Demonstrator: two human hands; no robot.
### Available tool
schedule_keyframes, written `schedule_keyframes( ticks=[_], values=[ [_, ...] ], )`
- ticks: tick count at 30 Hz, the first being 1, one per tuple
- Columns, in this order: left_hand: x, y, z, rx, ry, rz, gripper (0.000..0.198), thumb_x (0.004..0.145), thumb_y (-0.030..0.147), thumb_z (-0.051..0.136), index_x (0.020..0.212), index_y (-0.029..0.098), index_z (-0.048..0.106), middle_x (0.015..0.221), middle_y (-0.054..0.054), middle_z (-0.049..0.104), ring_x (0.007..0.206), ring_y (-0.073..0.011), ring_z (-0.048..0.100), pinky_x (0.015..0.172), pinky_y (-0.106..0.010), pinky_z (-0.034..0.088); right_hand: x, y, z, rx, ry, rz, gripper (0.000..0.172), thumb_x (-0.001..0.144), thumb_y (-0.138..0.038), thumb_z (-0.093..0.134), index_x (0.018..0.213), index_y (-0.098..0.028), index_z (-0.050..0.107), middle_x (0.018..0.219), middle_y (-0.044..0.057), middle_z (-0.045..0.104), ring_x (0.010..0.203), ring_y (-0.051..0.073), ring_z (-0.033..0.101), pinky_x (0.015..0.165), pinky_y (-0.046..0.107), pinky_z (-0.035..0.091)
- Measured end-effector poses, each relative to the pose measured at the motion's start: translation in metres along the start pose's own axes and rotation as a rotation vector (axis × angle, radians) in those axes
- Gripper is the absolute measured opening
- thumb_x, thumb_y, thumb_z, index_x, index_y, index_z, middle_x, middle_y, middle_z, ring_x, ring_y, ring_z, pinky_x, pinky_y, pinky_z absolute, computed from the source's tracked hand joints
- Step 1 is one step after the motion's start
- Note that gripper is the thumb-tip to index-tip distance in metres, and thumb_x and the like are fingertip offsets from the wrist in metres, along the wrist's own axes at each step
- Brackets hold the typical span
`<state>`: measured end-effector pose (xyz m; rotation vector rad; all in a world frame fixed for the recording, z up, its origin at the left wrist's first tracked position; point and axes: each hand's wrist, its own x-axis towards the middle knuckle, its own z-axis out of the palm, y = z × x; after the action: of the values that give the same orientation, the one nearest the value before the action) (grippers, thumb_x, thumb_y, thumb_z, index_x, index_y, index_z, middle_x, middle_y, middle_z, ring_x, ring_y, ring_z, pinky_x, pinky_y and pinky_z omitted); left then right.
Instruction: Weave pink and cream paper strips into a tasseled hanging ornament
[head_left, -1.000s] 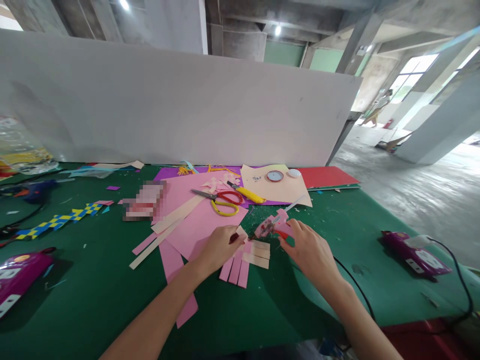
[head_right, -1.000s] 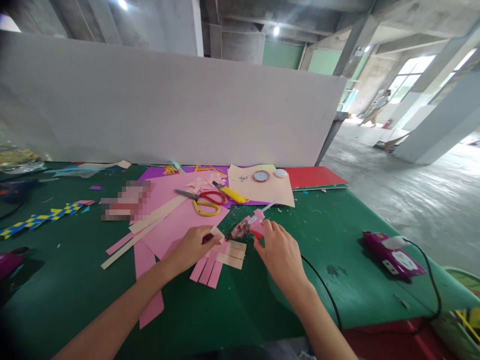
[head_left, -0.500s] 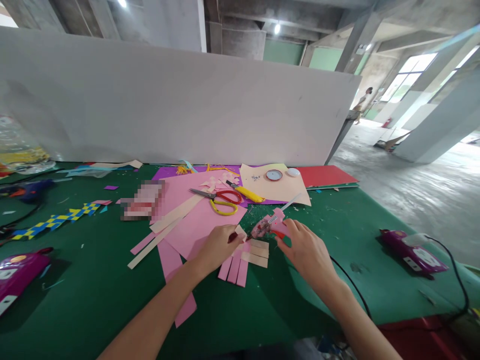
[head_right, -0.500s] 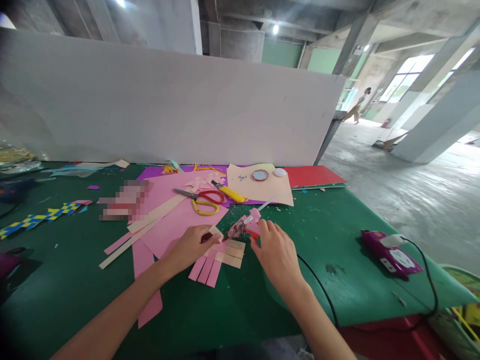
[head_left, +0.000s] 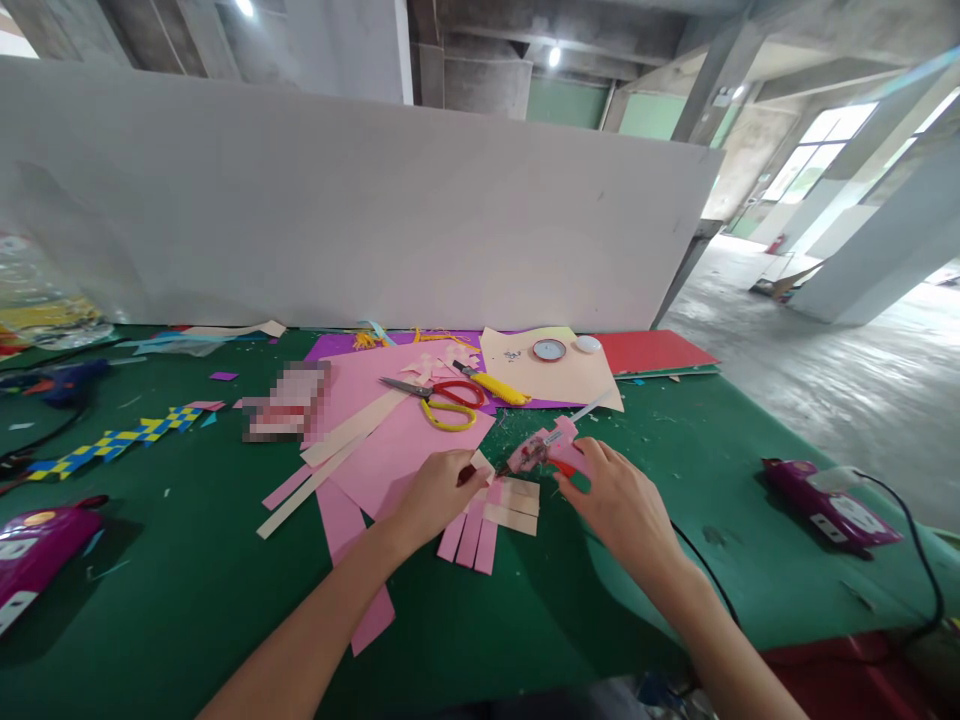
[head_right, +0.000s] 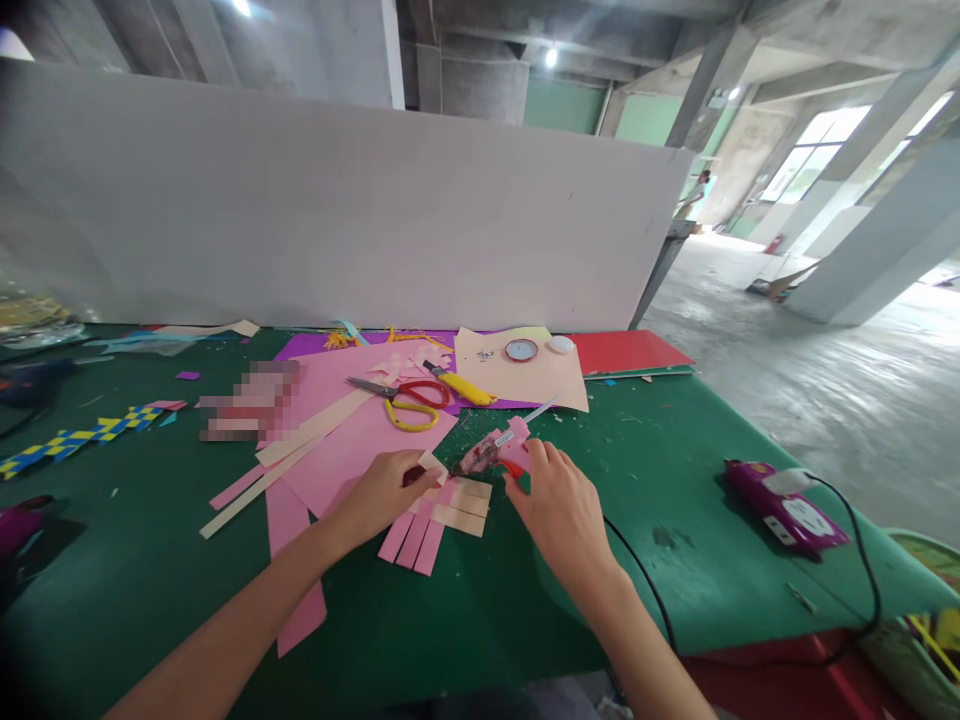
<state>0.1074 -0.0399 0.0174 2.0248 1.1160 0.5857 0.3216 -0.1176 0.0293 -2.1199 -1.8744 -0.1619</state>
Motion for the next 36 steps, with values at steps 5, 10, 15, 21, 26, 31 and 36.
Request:
schedule_keyframes(
  ticks=[5,10,15,21,26,31,36],
  values=[
    [0.000,0.001,0.000,0.027,0.020,-0.010,0.031,0.084,0.042,0.049,0.062,0.019,0.046,0.064,-0.001,0.060,0.059,-0.0166,0.055,0.052,-0.026,0.034,0.005,0.017,0.007,0.116,0.019,0.197,0.037,0.085,-0.047,0.048,0.109,-0.019,0.051,0.099,0.008,0.066,0.084,0.025,0.062,0.064,0.029,0.040],
    [0.000,0.000,0.000,0.004,0.009,-0.013,0.029,0.084,0.040,0.049,0.064,0.019,0.046,0.066,-0.002,0.062,0.060,-0.0170,0.056,0.054,-0.026,0.036,0.017,0.055,0.005,0.104,0.114,0.416,0.053,0.083,-0.056,0.046,0.115,-0.014,0.053,0.095,0.013,0.067,0.087,0.029,0.062,0.068,0.032,0.041],
    [0.000,0.000,-0.001,0.031,-0.012,0.027,0.030,0.082,0.044,0.053,0.070,0.018,0.056,0.070,-0.003,0.063,0.062,-0.0162,0.055,0.055,-0.026,0.037,0.018,0.089,0.002,-0.005,0.124,0.562,0.059,0.083,-0.057,0.045,0.119,-0.011,0.053,0.099,0.018,0.067,0.088,0.033,0.062,0.068,0.036,0.041],
    [-0.002,0.002,-0.004,0.048,-0.111,0.089,0.025,0.081,0.042,0.057,0.091,0.021,0.066,0.084,-0.003,0.065,0.073,-0.0171,0.057,0.062,-0.026,0.042,0.011,0.094,0.014,-0.062,0.015,0.496,0.053,0.083,-0.057,0.043,0.110,-0.013,0.057,0.090,0.015,0.068,0.080,0.030,0.063,0.063,0.035,0.041],
    [-0.002,0.002,0.005,0.117,0.001,0.096,0.016,0.086,0.027,0.046,0.083,0.022,0.062,0.085,-0.001,0.066,0.075,-0.0163,0.059,0.065,-0.026,0.042,0.010,0.089,0.020,-0.061,-0.010,0.472,0.048,0.083,-0.053,0.046,0.108,-0.014,0.057,0.089,0.014,0.068,0.080,0.028,0.064,0.062,0.033,0.040],
    [-0.001,0.005,0.018,0.265,0.083,0.023,0.003,0.082,0.023,0.051,0.079,0.023,0.053,0.077,0.001,0.063,0.069,-0.0159,0.057,0.058,-0.025,0.037,0.010,0.088,0.024,-0.071,-0.008,0.459,0.048,0.084,-0.051,0.047,0.111,-0.012,0.054,0.094,0.014,0.067,0.084,0.028,0.063,0.066,0.034,0.042],
    [0.000,0.009,0.023,0.311,0.077,0.012,0.011,0.081,0.033,0.057,0.086,0.024,0.053,0.075,0.001,0.061,0.071,-0.0174,0.057,0.059,-0.026,0.037,0.010,0.087,0.027,-0.097,-0.014,0.408,0.045,0.085,-0.049,0.047,0.108,-0.010,0.054,0.096,0.014,0.065,0.089,0.027,0.061,0.072,0.033,0.042]
  ],
)
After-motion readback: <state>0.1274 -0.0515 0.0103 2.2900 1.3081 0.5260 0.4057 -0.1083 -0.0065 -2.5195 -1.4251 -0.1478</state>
